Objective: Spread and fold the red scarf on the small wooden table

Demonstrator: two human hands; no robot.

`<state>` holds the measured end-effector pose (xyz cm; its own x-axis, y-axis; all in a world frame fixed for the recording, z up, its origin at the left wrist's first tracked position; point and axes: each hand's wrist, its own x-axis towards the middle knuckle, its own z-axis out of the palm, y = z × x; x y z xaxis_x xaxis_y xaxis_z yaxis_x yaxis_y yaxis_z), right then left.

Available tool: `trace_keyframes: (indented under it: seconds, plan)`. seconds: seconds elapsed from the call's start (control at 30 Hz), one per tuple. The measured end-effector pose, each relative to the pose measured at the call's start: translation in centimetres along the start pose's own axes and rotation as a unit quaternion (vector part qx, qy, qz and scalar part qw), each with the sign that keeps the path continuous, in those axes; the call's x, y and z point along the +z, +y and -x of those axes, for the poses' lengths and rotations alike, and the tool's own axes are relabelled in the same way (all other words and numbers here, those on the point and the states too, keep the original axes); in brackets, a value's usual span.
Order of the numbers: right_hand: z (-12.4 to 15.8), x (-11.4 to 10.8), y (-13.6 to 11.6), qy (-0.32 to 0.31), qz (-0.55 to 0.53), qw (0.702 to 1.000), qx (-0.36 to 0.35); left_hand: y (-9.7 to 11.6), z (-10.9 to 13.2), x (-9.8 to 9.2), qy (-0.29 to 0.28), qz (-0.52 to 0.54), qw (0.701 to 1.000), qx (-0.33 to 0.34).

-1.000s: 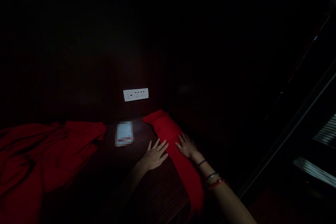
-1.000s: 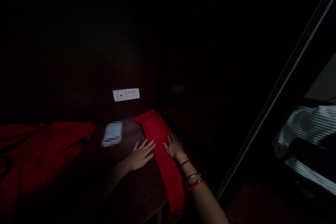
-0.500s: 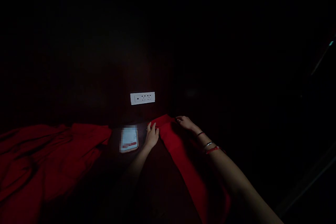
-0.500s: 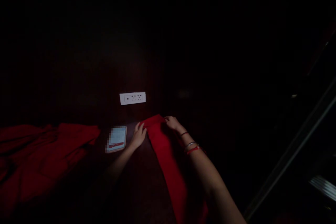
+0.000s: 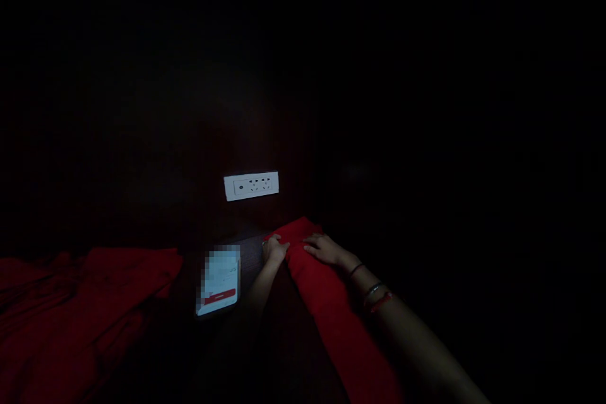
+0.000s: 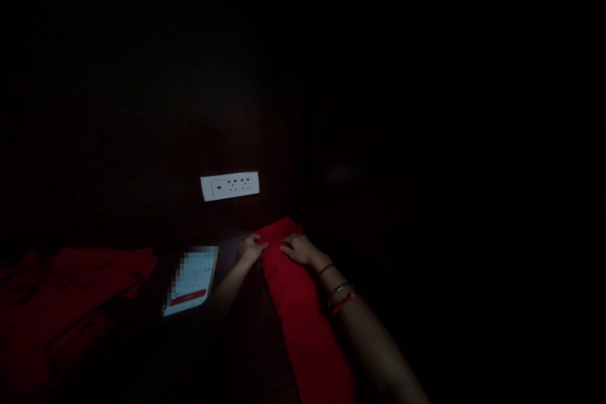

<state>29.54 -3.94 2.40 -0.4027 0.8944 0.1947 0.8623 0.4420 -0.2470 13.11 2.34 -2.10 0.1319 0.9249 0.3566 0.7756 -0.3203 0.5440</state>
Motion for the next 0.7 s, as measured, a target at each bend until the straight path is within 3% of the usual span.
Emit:
trace_keyframes:
  seconds: [0.07, 0.1, 0.23, 0.3, 0.43, 0.7]
  plan:
    - [0.0, -0.3, 0.1, 0.021, -0.002, 1.000, -0.011, 0.2, 0.1, -1.1, 0.006, -0.003, 1.000, 0.021]
    - [-0.1, -0.3, 0.1, 0.037, -0.002, 0.999, -0.009, 0.4, 0.2, -1.6, -0.008, 0.003, 0.998, 0.064]
    - [-0.5, 0.9, 0.6, 0.082, -0.001, 0.997, 0.016, 0.9, 0.1, -2.9, -0.131, 0.031, 0.956, 0.262]
    - [-0.7, 1.6, 1.0, 0.086, 0.007, 0.996, 0.034, 0.9, 0.1, -3.0, -0.143, 0.018, 0.950, 0.276]
    - [-0.9, 2.2, 1.2, 0.114, 0.021, 0.991, 0.064, 0.7, 0.1, -2.5, -0.105, -0.014, 0.960, 0.261]
    - [-0.7, 1.2, 0.4, 0.173, 0.020, 0.976, 0.130, 0.7, 1.0, -2.7, -0.069, 0.001, 0.957, 0.283]
